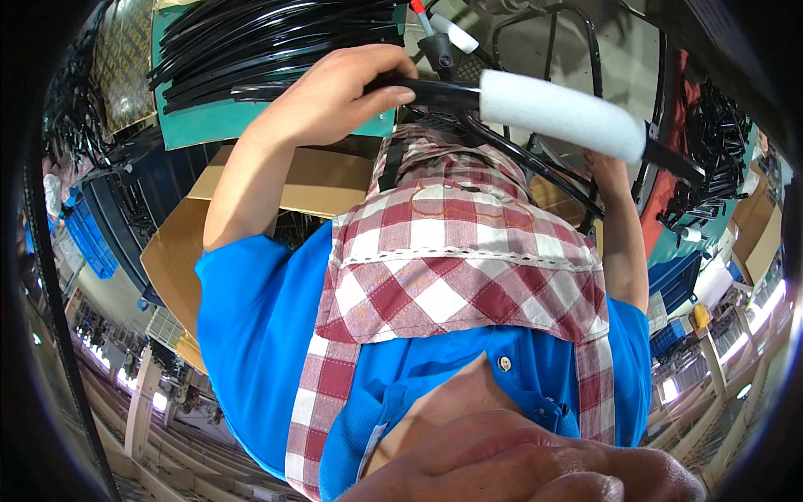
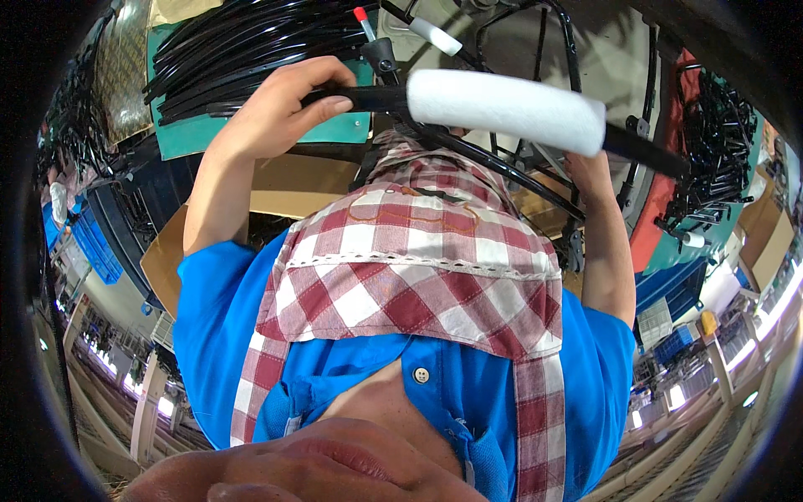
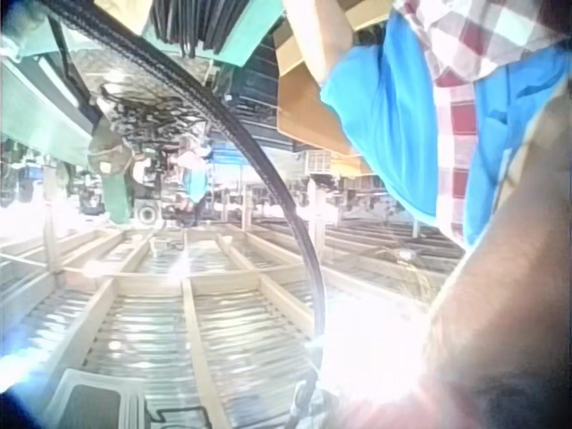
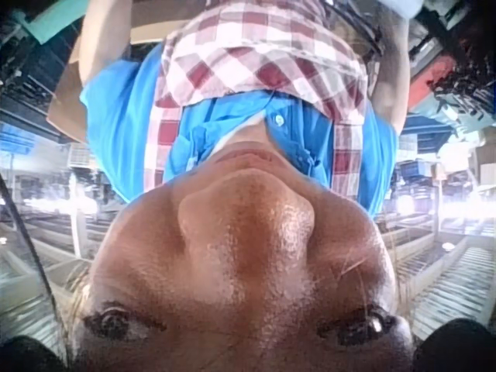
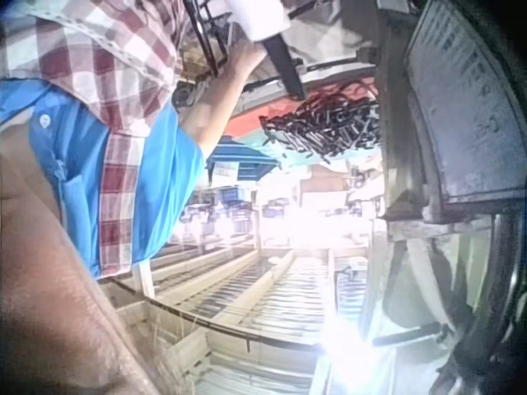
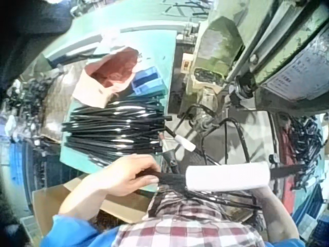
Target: The person assembles a black metal frame by inserting white foam sleeves onto the frame's legs and connecting various metal rods. The person handles the frame and rods by hand, repeatedly adjusting and fitting components together.
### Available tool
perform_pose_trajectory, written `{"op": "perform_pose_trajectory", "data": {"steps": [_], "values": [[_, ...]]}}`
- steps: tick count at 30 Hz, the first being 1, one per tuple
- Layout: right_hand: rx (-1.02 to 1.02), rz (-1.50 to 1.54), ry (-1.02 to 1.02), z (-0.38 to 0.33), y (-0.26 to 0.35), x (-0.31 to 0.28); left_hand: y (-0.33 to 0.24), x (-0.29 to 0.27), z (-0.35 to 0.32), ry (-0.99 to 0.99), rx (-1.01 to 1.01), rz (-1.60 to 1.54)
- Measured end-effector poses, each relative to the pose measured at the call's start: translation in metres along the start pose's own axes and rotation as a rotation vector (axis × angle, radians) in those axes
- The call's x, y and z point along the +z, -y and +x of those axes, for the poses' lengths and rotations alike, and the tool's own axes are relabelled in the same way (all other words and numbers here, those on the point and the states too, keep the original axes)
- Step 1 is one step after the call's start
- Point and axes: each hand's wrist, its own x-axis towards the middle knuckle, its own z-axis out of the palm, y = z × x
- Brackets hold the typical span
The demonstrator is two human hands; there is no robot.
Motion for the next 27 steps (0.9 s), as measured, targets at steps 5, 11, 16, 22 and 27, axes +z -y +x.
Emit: {"op": "perform_pose_trajectory", "data": {"steps": [5, 11, 16, 22, 27], "values": [[-0.058, -0.145, 0.091, -0.006, 0.023, 0.003, 0.011, -0.006, -0.020, -0.030, -0.178, -0.127], [-0.051, -0.121, 0.090, -0.002, 0.020, 0.001, 0.015, -0.007, -0.035, -0.037, -0.244, -0.254], [-0.103, -0.151, 0.055, 0.010, 0.006, -0.004, 0.032, -0.003, -0.059, -0.084, -0.219, -0.373], [-0.084, -0.143, 0.091, 0.010, 0.009, -0.006, 0.027, 0.002, -0.083, -0.089, -0.328, -0.609], [-0.087, -0.160, 0.105, 0.010, 0.010, -0.007, 0.042, 0.016, -0.106, -0.129, -0.298, -0.758]]}}
